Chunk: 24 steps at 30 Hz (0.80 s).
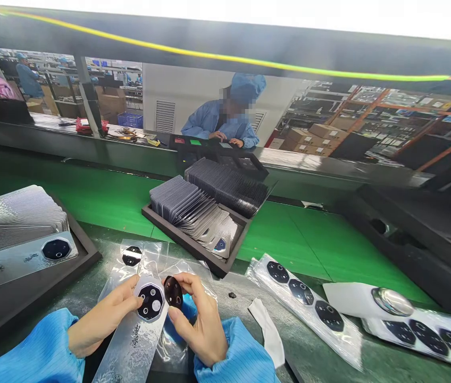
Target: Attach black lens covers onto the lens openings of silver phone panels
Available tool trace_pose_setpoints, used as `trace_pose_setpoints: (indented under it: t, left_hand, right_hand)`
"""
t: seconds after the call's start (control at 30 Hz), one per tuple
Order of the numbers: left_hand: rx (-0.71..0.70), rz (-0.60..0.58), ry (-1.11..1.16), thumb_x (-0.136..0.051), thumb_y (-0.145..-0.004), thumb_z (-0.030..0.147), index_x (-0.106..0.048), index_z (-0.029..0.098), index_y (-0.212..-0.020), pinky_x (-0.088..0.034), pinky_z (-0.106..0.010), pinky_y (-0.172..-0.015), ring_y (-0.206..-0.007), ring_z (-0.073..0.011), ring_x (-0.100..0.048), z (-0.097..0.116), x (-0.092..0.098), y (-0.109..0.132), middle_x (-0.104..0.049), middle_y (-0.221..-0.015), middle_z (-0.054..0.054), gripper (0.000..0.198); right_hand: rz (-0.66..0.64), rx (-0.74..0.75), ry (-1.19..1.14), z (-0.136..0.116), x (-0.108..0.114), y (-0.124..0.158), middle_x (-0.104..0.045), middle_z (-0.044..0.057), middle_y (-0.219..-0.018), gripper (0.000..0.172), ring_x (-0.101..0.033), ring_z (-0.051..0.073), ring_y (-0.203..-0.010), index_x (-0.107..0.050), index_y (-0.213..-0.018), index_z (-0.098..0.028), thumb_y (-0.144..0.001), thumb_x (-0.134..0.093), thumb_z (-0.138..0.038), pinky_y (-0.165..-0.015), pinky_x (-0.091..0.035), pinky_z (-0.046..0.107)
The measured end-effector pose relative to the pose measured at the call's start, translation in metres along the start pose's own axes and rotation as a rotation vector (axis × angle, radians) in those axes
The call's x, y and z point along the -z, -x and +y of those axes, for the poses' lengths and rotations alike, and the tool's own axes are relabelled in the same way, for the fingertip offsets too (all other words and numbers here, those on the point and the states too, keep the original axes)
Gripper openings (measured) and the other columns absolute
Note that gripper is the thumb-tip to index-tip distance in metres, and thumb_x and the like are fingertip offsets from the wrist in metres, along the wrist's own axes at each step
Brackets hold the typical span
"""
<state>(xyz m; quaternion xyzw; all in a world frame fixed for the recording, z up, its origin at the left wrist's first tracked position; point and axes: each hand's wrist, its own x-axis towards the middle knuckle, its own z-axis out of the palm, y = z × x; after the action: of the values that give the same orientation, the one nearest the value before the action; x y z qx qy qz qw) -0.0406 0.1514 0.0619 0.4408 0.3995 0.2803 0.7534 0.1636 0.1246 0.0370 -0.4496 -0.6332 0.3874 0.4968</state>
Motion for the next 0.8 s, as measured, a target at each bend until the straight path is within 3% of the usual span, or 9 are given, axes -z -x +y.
trace_pose_setpoints:
  t: [0.27,0.5,0.8]
  left_hand:
    - [0.03,-0.043,-0.018,-0.057,-0.086,0.033,-0.056,0.021,-0.118,-0.04,-0.039,-0.099,-0.111,-0.0262,-0.059,0.005,-0.001,0.001,-0.067,-0.113,-0.005,0.035]
    - [0.113,-0.046,-0.036,-0.055,-0.08,0.026,-0.061,0.024,-0.111,-0.034,-0.041,-0.104,-0.12,-0.0275,-0.051,0.014,0.004,0.003,-0.065,-0.115,-0.001,0.031]
    - [0.139,-0.081,-0.106,-0.051,-0.078,0.022,-0.056,0.021,-0.113,-0.042,-0.034,-0.082,-0.106,-0.0262,-0.057,0.019,0.0,0.004,-0.065,-0.11,-0.004,0.036]
  right_hand:
    - [0.004,-0.009,-0.002,-0.001,0.0,0.0,-0.07,0.011,-0.111,0.04,-0.065,0.027,-0.105,-0.052,-0.118,-0.024,-0.088,-0.056,-0.051,-0.092,-0.05,0.042]
    - [-0.018,-0.081,-0.094,0.005,0.003,-0.002,-0.07,0.011,-0.112,0.042,-0.066,0.027,-0.101,-0.053,-0.116,-0.024,-0.087,-0.057,-0.054,-0.089,-0.05,0.041]
    - [-0.044,-0.141,-0.139,0.009,0.006,-0.006,-0.069,0.011,-0.112,0.044,-0.065,0.025,-0.095,-0.051,-0.114,-0.023,-0.087,-0.055,-0.058,-0.086,-0.049,0.039]
